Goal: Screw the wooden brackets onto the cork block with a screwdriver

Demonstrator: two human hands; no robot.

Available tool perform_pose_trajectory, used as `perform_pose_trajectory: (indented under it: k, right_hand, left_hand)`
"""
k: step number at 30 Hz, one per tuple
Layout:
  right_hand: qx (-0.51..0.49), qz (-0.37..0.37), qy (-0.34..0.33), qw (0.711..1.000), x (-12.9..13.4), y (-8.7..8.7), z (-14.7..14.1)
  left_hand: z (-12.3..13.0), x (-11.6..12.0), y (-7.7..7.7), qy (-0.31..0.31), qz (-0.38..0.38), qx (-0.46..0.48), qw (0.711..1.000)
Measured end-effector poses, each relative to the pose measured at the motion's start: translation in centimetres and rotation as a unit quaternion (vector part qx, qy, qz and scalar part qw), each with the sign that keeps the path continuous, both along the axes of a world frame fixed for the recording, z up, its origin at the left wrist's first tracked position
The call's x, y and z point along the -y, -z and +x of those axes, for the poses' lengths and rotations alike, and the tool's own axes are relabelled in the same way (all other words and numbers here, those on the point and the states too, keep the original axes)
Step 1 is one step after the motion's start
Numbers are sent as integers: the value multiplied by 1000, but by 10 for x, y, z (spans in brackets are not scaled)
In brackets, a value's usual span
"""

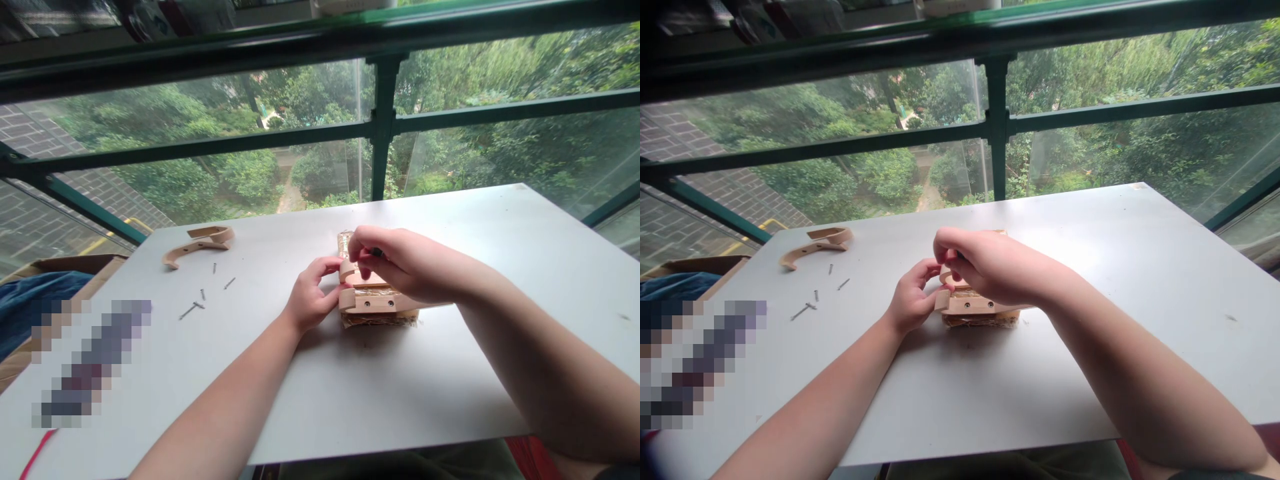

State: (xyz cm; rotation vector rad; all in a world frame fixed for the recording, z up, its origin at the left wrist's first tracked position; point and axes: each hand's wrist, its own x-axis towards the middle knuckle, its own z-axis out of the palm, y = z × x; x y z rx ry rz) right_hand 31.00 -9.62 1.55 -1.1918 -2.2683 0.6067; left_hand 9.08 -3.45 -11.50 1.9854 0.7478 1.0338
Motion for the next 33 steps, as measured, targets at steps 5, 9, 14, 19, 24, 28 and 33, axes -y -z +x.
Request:
perform_pose_trajectory:
  k: [5, 9, 14, 19, 24, 28, 33]
  right_hand:
    - [-27, -9, 1, 1000, -2, 1, 2]
    - [-56, -44, 2, 997, -4, 5, 6]
    - [-51, -43, 28, 997, -4, 6, 4]
    - [-23, -6, 54, 998, -2, 3, 3]
    - [3, 81, 138, 987, -8, 6, -1]
    - [-19, 98, 200, 975, -16, 14, -2]
    - [-63, 61, 150, 985, -17, 17, -1]
  left_hand:
    - [0, 0, 0, -1, -2, 1, 1000]
    - [1, 0, -1, 5, -7, 5, 1000]
    - [1, 1, -2, 9, 1, 8, 1000]
    - [1, 1, -1, 8, 0, 7, 1000]
    - [1, 1, -1, 4, -2, 4, 1000]
    - [1, 0, 0, 8, 1, 7, 1000]
    - [1, 0, 0, 10, 8, 9, 1000]
